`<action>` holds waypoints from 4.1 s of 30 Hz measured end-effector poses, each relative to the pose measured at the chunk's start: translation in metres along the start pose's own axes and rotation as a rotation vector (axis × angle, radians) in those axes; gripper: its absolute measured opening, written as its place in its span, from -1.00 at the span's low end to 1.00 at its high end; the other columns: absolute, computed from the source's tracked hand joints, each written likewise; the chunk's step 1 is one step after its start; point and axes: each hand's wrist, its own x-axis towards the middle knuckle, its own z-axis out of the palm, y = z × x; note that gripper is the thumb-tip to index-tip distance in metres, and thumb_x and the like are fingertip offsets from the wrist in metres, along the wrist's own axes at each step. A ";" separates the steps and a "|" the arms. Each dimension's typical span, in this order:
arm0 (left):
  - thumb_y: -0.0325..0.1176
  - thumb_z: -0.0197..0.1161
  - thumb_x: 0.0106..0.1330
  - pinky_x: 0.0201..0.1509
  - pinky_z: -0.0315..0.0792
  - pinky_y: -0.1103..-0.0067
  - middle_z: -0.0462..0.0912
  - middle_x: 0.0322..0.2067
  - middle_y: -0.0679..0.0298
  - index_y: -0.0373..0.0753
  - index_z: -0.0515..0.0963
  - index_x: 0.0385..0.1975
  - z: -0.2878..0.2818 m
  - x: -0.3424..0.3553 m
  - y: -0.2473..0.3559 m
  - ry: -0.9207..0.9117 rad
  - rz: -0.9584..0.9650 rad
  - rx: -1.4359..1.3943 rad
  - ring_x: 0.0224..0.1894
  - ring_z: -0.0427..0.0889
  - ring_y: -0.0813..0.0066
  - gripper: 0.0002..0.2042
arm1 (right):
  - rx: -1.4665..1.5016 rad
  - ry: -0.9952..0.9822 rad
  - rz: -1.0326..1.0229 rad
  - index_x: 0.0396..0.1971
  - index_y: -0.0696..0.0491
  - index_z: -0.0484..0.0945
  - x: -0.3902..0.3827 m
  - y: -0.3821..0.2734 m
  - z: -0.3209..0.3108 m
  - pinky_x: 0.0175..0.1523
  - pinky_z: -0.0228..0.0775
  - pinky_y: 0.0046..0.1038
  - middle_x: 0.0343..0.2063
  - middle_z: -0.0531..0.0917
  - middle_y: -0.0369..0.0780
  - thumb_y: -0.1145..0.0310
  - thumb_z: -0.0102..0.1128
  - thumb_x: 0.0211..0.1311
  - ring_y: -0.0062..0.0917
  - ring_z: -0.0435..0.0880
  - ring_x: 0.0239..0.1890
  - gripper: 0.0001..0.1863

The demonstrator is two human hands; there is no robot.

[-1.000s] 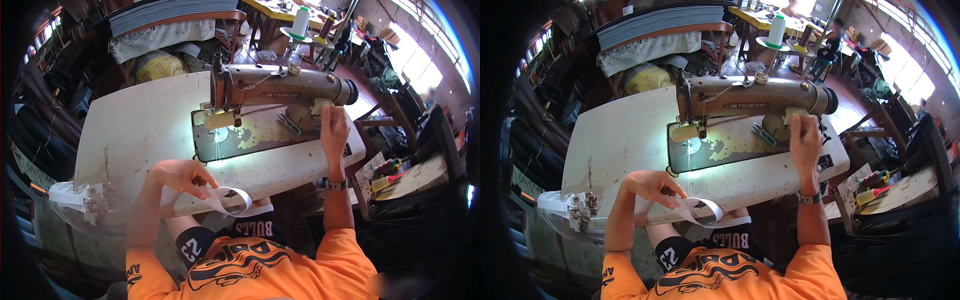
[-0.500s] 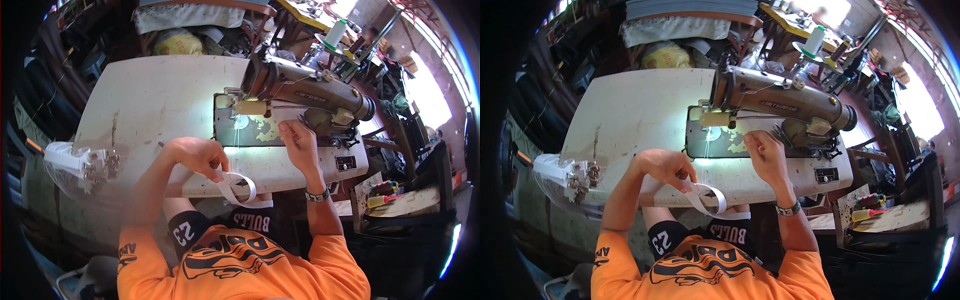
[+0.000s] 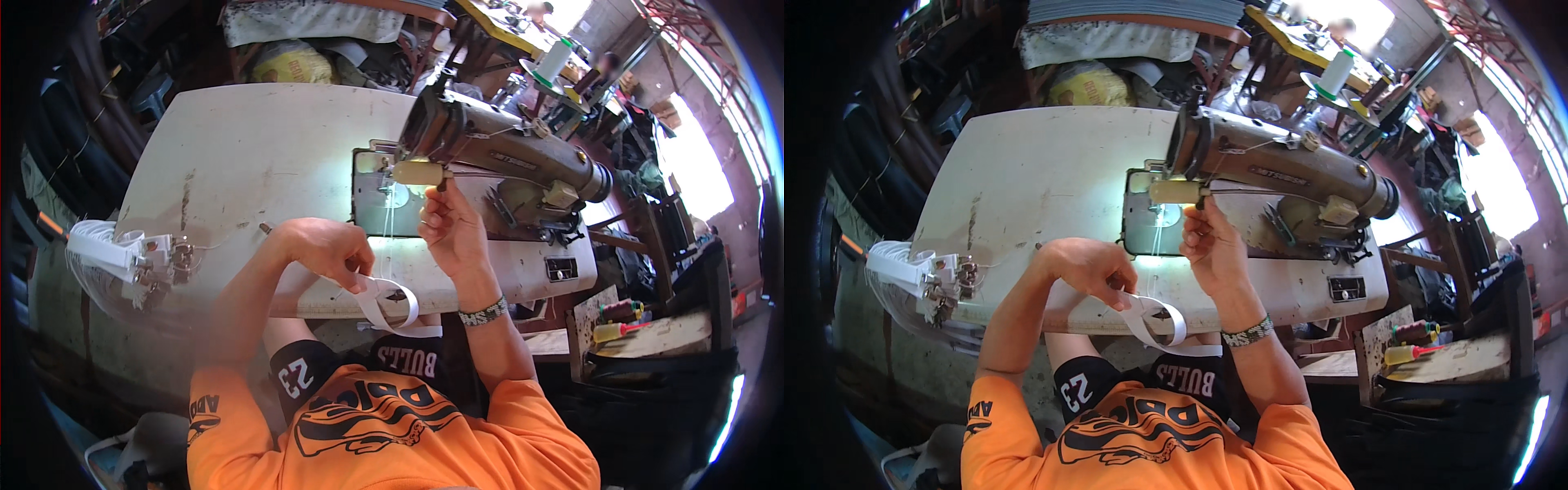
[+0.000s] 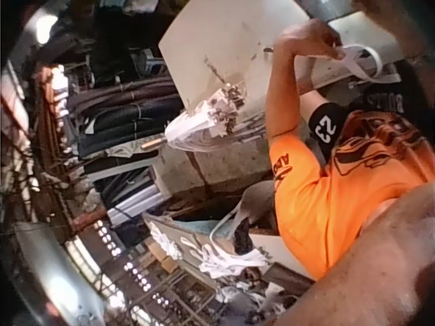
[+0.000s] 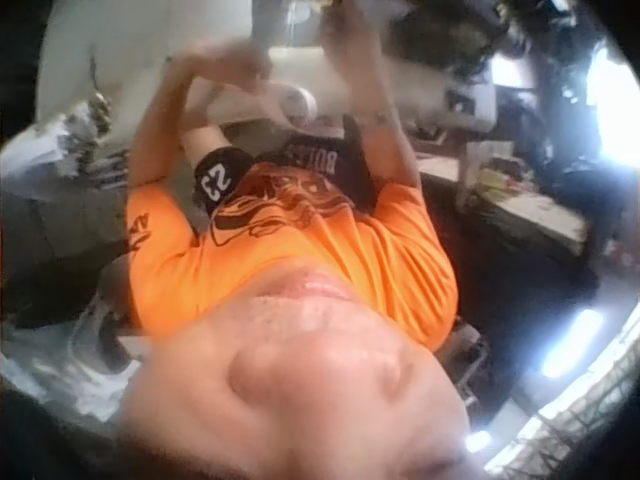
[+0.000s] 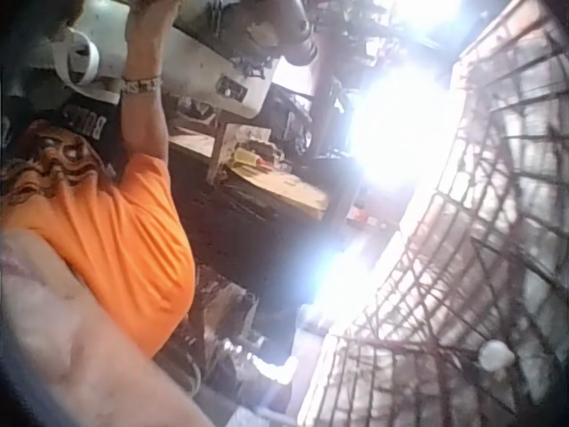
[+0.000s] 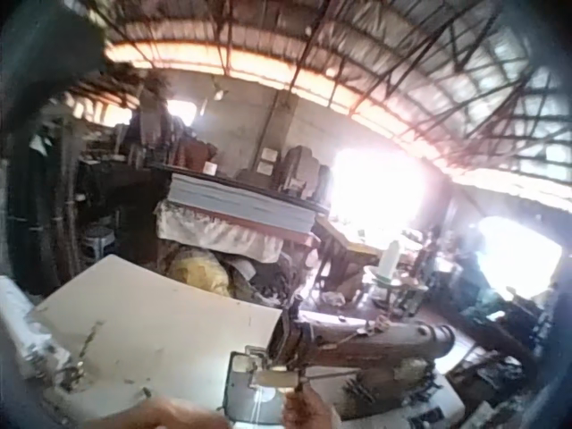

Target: The recorder uses an industrial sewing machine to stitch white straps.

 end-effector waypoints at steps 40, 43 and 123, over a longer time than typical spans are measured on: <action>-0.33 0.33 0.13 -0.35 0.51 0.39 0.68 -0.55 -0.04 -0.37 0.72 -0.41 0.054 -0.057 0.031 0.921 -0.201 -0.091 -0.55 0.63 0.38 -0.80 | -1.763 -0.893 -0.418 -0.02 0.16 0.57 0.018 -0.004 0.021 -0.22 0.53 -0.24 -0.35 0.71 -0.01 0.40 0.09 0.46 -0.24 0.74 -0.35 -0.78; -0.30 0.35 0.13 -0.41 0.41 0.50 0.63 -0.65 0.20 -0.38 0.72 -0.46 0.037 -0.067 0.010 0.926 -0.239 -0.271 -0.57 0.51 0.53 -0.77 | -1.690 -0.909 -0.291 -0.10 0.19 0.62 0.016 -0.022 0.031 -0.21 0.51 -0.30 -0.35 0.71 -0.01 0.40 0.15 0.42 -0.24 0.72 -0.32 -0.80; -0.26 0.42 0.33 -0.47 0.36 0.68 0.60 -0.60 0.38 -0.35 0.72 -0.31 0.045 -0.032 -0.019 1.060 -0.135 -0.484 -0.54 0.51 0.70 -0.77 | -1.722 -0.178 -0.476 -0.33 0.19 0.67 -0.042 0.063 0.052 -0.26 0.51 -0.14 -0.30 0.69 -0.07 0.24 0.33 0.17 -0.08 0.68 -0.38 -0.72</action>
